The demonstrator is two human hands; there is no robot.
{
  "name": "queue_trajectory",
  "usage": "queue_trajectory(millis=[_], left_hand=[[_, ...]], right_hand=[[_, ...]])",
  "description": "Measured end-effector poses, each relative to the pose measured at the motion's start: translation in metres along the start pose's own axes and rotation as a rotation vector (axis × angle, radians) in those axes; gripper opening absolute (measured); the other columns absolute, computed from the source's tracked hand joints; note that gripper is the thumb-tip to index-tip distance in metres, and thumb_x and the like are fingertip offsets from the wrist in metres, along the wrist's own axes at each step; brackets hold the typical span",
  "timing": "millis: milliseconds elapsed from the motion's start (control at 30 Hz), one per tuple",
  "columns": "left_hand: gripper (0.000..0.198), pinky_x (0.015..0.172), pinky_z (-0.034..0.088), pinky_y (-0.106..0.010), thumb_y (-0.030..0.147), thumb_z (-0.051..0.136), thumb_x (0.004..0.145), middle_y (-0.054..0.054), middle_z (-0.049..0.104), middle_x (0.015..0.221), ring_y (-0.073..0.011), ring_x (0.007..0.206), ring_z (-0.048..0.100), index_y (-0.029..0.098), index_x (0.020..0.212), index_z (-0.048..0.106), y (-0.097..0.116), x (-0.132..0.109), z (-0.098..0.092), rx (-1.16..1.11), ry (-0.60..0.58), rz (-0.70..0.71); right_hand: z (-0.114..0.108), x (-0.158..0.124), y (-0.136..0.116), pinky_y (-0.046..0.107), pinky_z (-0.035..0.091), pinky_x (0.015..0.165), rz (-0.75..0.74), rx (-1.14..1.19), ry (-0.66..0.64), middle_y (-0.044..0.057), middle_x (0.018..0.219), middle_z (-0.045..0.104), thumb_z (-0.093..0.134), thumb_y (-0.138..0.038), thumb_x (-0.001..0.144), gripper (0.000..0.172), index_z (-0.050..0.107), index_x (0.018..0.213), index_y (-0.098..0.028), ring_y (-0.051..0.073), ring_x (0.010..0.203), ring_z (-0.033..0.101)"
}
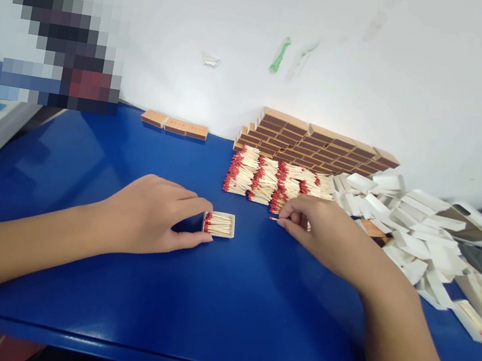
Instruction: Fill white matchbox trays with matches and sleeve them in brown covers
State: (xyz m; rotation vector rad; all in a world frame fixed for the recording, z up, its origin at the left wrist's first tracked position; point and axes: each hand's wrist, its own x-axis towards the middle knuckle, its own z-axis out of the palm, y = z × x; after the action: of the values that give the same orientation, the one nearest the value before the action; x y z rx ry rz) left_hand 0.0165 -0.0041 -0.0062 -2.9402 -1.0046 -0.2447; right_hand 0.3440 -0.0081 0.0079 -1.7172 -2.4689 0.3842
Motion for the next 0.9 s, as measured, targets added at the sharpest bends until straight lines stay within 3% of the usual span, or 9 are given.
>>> queue_trajectory(millis=[367, 900], left_hand=[[0.035, 0.058, 0.027, -0.034, 0.051, 0.058, 0.105, -0.002, 0.075, 0.085, -0.0220, 0.077, 0.072, 0.019, 0.109, 0.072, 0.0015, 0.0008, -0.0028, -0.002, -0.036, -0.013], [0.035, 0.058, 0.026, -0.033, 0.051, 0.059, 0.105, -0.001, 0.074, 0.082, -0.0207, 0.075, 0.070, 0.019, 0.109, 0.072, 0.0007, 0.0006, -0.0004, 0.002, -0.016, 0.002]], right_hand=[[-0.0003, 0.0003, 0.0060, 0.038, 0.049, 0.060, 0.066, 0.019, 0.016, 0.006, 0.078, 0.073, 0.062, -0.054, 0.098, 0.029, 0.073, 0.099, -0.027, 0.024, 0.065, 0.065], [0.0003, -0.0007, 0.0085, 0.037, 0.049, 0.060, 0.051, 0.016, 0.025, 0.006, 0.078, 0.074, 0.063, -0.051, 0.098, 0.029, 0.077, 0.102, -0.026, 0.023, 0.064, 0.064]])
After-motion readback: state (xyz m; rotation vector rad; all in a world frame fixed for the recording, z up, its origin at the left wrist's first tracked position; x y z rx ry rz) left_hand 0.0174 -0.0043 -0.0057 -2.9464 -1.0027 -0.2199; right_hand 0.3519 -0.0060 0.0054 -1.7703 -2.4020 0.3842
